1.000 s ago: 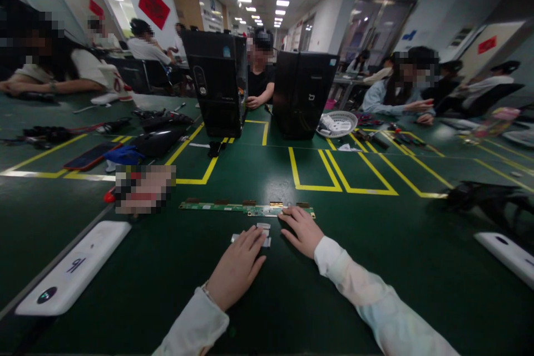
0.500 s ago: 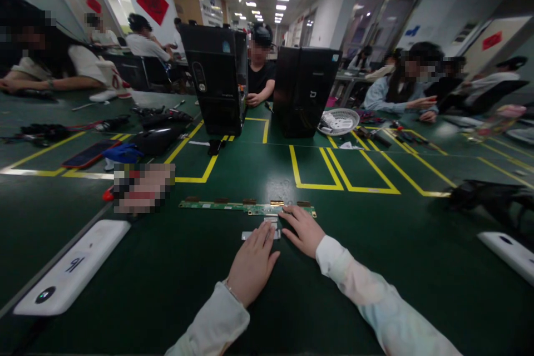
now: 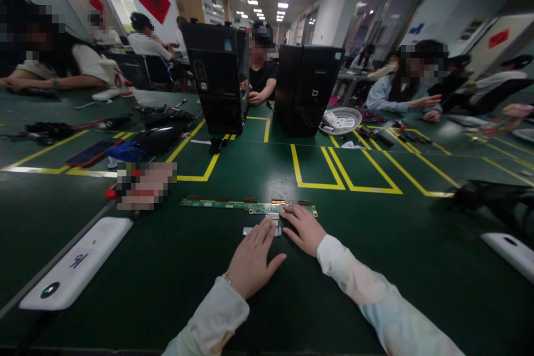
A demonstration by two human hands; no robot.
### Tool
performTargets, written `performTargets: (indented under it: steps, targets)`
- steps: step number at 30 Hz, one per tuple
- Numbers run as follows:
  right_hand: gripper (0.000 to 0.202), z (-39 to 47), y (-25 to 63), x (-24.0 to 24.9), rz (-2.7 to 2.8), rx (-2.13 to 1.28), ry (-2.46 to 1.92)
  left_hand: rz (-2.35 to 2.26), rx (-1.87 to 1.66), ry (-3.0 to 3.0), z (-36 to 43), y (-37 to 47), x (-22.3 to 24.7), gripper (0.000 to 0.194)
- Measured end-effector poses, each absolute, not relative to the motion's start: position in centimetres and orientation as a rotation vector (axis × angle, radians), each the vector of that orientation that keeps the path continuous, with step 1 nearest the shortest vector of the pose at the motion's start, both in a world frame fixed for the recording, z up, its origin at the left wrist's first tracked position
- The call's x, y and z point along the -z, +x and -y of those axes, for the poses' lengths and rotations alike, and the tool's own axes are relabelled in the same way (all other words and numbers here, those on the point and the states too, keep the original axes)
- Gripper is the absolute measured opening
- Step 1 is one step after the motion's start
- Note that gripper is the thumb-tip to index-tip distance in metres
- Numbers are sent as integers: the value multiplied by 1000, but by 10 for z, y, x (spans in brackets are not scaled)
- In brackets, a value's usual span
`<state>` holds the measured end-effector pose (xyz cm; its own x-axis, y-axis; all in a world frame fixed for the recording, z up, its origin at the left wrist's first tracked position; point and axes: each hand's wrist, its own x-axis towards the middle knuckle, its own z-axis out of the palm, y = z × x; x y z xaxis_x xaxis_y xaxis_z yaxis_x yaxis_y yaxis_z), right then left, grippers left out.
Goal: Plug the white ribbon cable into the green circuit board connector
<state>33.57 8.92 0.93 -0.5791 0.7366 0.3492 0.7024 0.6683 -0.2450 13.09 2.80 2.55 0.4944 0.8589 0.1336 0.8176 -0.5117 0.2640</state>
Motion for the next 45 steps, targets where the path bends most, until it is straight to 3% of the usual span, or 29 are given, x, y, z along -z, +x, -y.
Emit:
performTargets:
  steps: [45]
  targets:
    - [43, -94, 345, -15, 2512, -263, -1044, -1394, -237, 2450, -39, 132, -45, 77]
